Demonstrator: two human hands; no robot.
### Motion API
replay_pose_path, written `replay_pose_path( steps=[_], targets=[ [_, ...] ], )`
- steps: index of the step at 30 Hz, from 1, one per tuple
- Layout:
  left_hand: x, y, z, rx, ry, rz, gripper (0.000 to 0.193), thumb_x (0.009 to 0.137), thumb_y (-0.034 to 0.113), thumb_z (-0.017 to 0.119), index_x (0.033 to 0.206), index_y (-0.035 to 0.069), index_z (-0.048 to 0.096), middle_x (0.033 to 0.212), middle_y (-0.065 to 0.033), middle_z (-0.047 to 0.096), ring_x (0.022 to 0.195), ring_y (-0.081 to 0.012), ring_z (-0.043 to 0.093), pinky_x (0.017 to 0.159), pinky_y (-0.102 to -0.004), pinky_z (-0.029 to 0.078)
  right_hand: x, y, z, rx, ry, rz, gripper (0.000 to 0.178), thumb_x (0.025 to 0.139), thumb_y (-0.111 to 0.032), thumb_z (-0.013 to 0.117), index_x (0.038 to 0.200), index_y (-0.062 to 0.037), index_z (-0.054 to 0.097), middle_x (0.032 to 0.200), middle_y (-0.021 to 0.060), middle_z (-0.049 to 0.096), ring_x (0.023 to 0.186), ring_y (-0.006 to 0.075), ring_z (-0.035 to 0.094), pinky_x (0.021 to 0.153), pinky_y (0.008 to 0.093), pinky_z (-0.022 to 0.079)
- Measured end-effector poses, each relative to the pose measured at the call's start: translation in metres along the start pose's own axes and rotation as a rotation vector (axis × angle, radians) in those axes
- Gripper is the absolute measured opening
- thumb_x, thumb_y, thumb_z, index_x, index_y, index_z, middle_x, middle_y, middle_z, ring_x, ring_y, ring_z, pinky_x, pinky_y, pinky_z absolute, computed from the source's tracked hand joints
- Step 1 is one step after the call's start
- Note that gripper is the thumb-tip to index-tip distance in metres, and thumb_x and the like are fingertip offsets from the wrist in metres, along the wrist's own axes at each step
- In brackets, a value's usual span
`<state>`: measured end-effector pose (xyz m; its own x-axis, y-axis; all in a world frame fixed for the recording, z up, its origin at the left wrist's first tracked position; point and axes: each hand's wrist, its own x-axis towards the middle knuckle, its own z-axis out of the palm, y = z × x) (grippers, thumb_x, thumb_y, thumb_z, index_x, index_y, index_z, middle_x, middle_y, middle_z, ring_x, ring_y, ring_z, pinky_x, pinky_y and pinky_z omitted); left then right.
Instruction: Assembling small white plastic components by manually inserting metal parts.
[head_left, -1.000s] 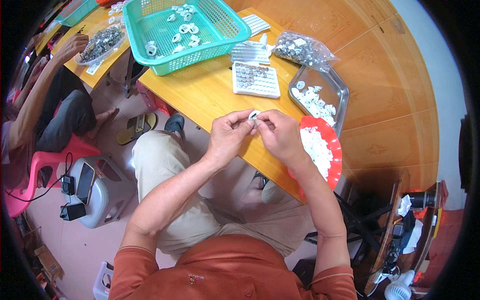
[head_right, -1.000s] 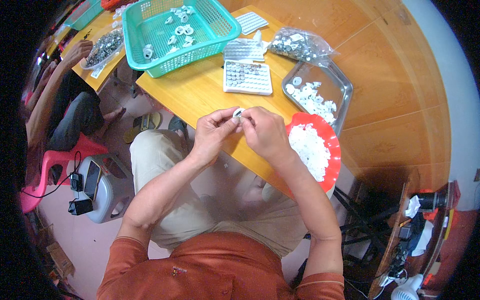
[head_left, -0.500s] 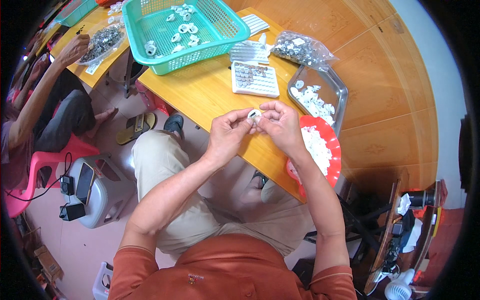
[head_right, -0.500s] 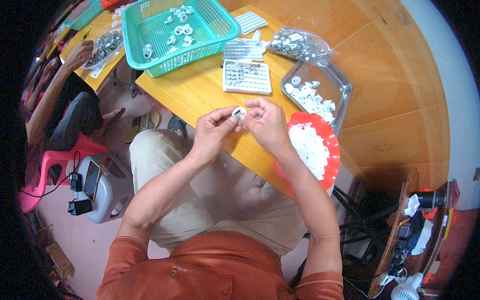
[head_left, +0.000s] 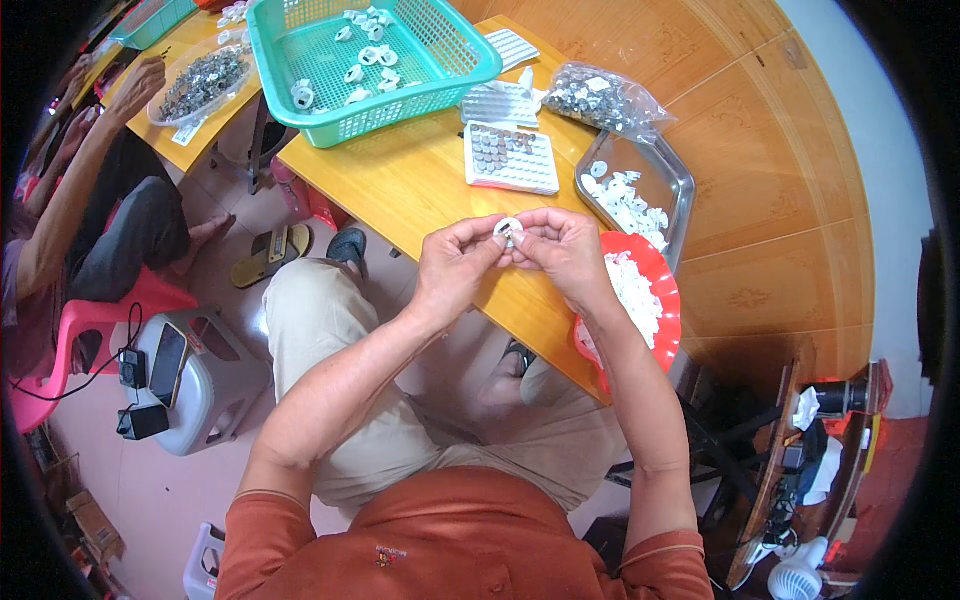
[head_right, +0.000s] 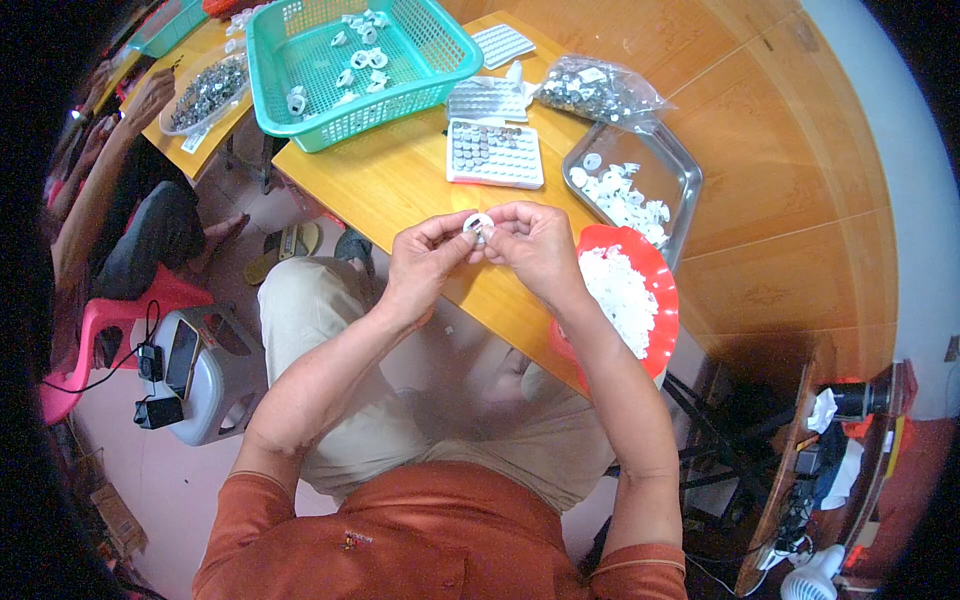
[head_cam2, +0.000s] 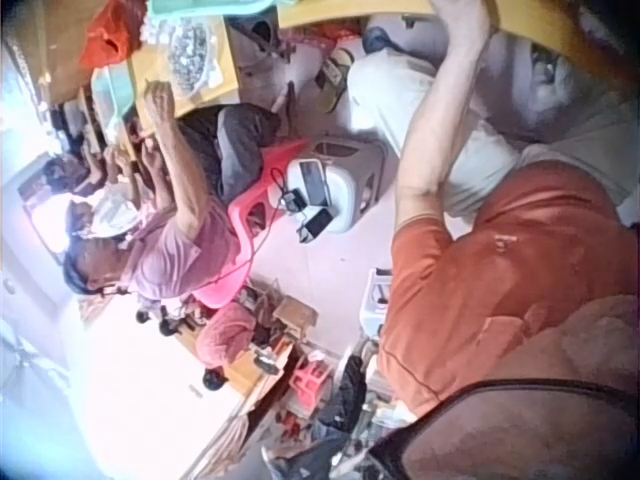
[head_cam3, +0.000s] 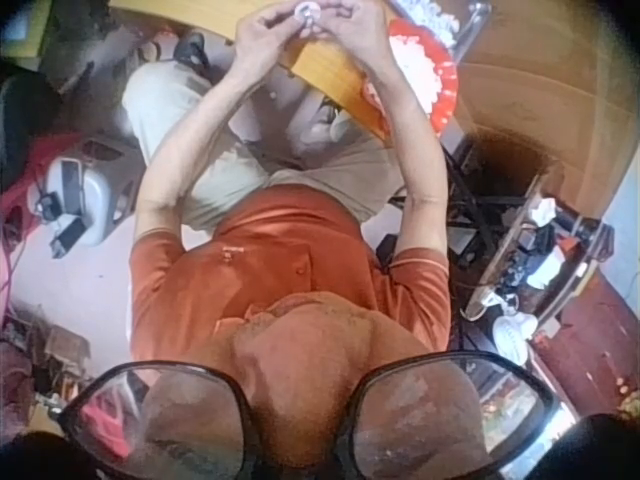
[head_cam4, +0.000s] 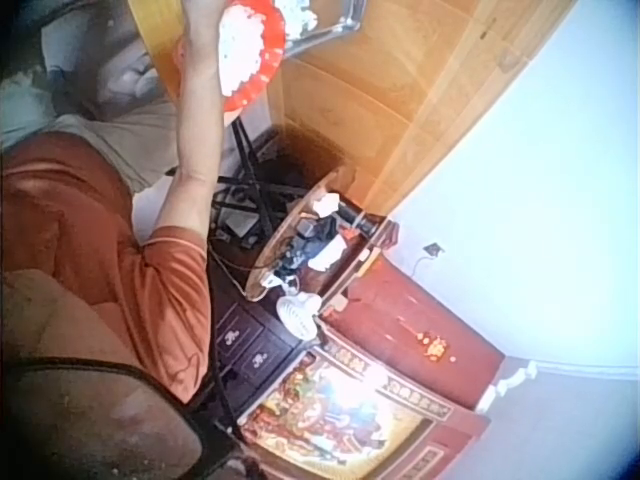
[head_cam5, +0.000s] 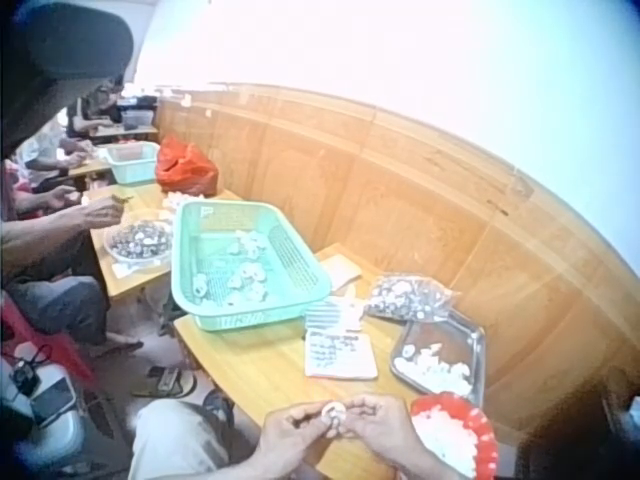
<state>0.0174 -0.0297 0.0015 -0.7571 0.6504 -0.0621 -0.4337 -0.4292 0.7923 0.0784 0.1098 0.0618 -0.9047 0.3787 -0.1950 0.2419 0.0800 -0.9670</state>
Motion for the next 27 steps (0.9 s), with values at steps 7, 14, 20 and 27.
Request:
replay_pose_path(
  steps=[7,14,20,27],
  targets=[
    [0.0015,-0.0014,-0.0014,-0.017,0.013,-0.022,0.025,0.092,0.003,0.061,0.116,-0.004,0.062,0.099,-0.0081,0.068,0.083,-0.0112,0.065,0.075,-0.0225,0.054,-0.0015,-0.0025,0.0011,0.044,-0.027,0.010,0.019,0.087,0.001,0.064,0.105,0.0071,0.062,0.085,0.0101,0.069,0.070,0.0114,0.066,0.064,0.0224,0.054],
    [0.0000,-0.0024,-0.0016,0.029,0.020,-0.004,0.025,0.091,0.003,0.061,0.116,-0.005,0.062,0.097,-0.0080,0.069,0.082,-0.0109,0.065,0.074,-0.0224,0.054,0.0021,0.0069,0.0014,-0.037,0.001,-0.034,0.020,0.086,0.004,0.062,0.105,0.0088,0.061,0.085,0.0117,0.069,0.071,0.0143,0.068,0.062,0.0232,0.054],
    [-0.0005,-0.0045,0.0000,0.040,0.041,0.032,0.025,0.091,0.002,0.061,0.115,-0.005,0.062,0.096,-0.0075,0.068,0.080,-0.0099,0.063,0.074,-0.0220,0.053,0.0014,0.0013,0.0067,-0.097,0.017,-0.039,0.019,0.084,0.006,0.059,0.102,0.0120,0.060,0.084,0.0148,0.069,0.069,0.0168,0.069,0.061,0.0237,0.054],
    [-0.0019,0.0007,0.0017,0.049,0.040,0.043,0.025,0.091,0.002,0.061,0.115,-0.005,0.063,0.093,-0.0060,0.068,0.077,-0.0089,0.061,0.072,-0.0213,0.051,-0.0011,-0.0011,0.0078,-0.045,0.012,-0.035,0.018,0.085,0.004,0.060,0.102,0.0103,0.060,0.082,0.0130,0.069,0.070,0.0153,0.069,0.061,0.0236,0.053]
  ],
)
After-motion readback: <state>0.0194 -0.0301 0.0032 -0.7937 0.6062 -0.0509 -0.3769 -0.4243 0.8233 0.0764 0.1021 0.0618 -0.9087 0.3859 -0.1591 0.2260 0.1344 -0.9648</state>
